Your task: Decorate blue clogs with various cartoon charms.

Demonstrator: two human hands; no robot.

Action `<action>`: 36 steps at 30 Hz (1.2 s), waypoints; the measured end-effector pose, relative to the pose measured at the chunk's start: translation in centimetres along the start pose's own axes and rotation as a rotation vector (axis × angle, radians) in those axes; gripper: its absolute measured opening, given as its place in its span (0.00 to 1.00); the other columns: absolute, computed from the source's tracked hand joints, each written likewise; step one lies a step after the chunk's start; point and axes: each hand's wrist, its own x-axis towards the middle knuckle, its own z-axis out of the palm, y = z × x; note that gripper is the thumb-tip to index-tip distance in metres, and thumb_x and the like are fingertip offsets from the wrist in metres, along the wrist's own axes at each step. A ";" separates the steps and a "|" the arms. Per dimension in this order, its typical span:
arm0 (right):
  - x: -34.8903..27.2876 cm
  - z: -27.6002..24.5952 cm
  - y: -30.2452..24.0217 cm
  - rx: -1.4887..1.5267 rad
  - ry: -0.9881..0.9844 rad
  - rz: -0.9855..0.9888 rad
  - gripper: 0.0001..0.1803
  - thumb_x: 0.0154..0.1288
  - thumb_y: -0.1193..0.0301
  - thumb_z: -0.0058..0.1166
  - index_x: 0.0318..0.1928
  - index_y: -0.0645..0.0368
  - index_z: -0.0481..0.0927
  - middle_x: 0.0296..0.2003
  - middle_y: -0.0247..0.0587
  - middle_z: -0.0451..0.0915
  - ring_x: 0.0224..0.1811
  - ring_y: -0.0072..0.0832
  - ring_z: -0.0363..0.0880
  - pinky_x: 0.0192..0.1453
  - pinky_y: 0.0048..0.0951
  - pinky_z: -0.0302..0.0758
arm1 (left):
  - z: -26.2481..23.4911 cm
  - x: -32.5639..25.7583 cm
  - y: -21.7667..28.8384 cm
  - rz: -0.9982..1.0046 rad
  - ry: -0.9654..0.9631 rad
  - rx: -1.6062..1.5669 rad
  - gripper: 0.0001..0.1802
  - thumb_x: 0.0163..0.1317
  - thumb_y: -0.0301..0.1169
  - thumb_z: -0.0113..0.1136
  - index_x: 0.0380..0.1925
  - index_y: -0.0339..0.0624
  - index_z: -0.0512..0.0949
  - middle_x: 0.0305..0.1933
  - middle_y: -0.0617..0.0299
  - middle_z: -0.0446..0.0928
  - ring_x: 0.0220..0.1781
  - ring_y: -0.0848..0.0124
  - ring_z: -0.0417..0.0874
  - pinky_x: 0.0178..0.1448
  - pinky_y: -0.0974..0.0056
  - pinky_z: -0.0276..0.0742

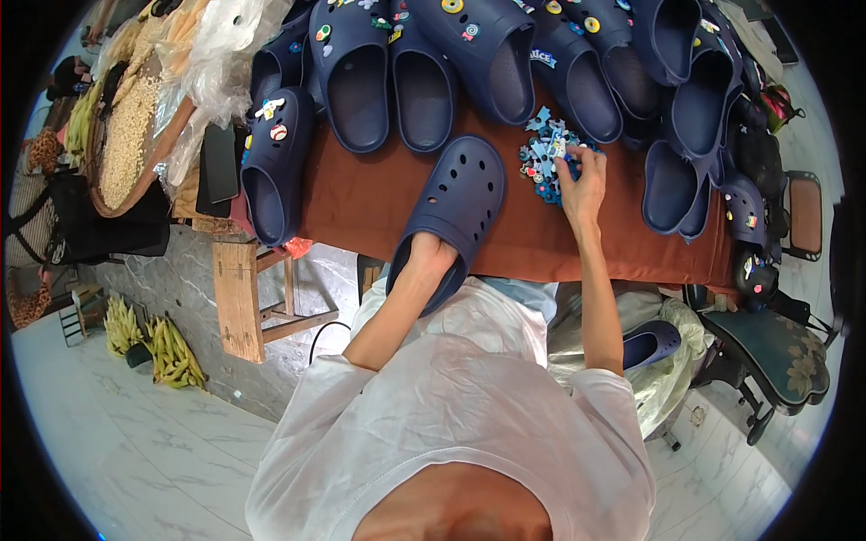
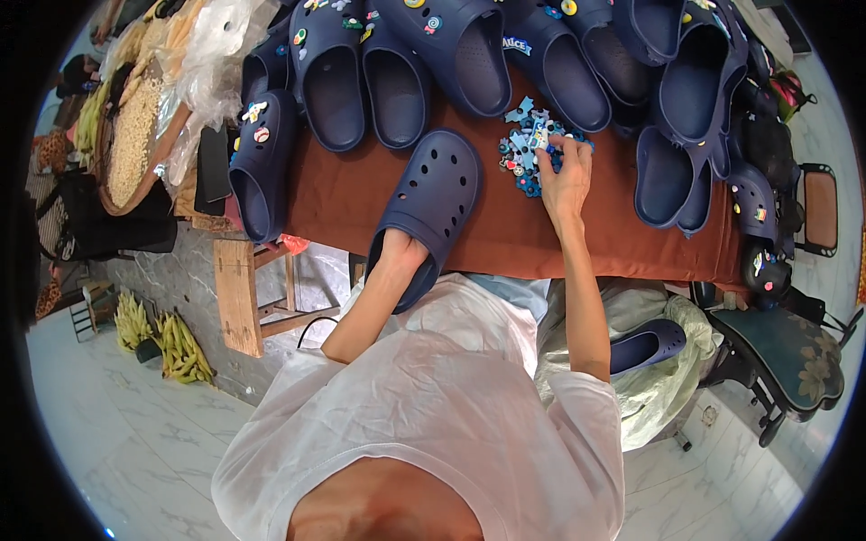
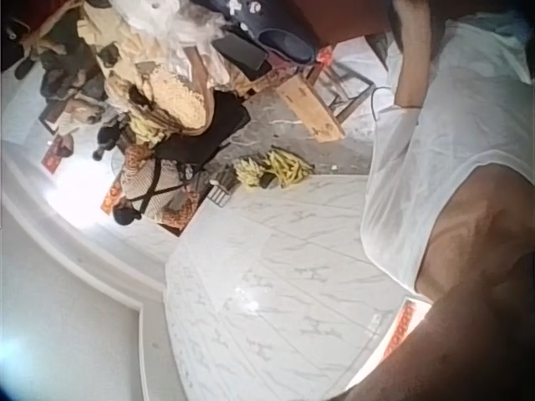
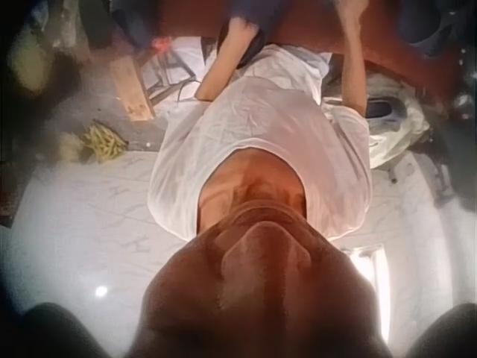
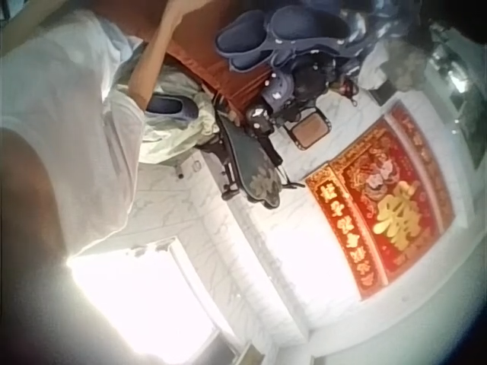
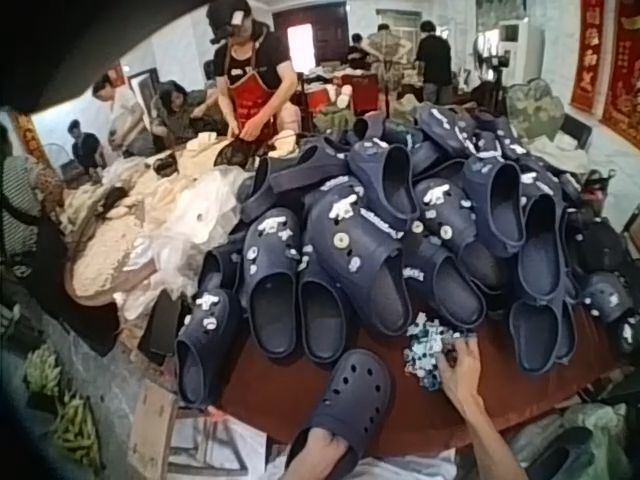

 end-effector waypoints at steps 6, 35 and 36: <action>-0.1 0.1 -0.2 0.005 -0.008 -0.037 0.15 0.57 0.72 0.67 0.45 0.56 0.81 0.40 0.42 0.77 0.45 0.38 0.74 0.51 0.39 0.72 | 1.2 1.8 -0.3 0.010 0.008 -0.016 0.21 0.76 0.39 0.41 0.61 0.40 0.72 0.65 0.53 0.73 0.65 0.59 0.75 0.72 0.51 0.70; 1.4 1.5 -8.4 0.772 -0.689 0.116 0.11 0.62 0.78 0.63 0.46 0.65 0.84 0.38 0.34 0.80 0.38 0.19 0.80 0.45 0.20 0.77 | 2.0 2.3 -1.1 0.046 -0.003 -0.001 0.22 0.77 0.40 0.40 0.62 0.40 0.71 0.66 0.53 0.72 0.66 0.59 0.75 0.72 0.51 0.69; 1.5 1.5 -8.5 0.737 -0.675 0.101 0.11 0.61 0.79 0.63 0.45 0.65 0.84 0.38 0.35 0.80 0.36 0.18 0.80 0.44 0.19 0.77 | 2.0 2.3 -1.1 0.046 -0.004 -0.001 0.22 0.77 0.40 0.40 0.62 0.40 0.70 0.66 0.53 0.72 0.66 0.59 0.75 0.72 0.51 0.69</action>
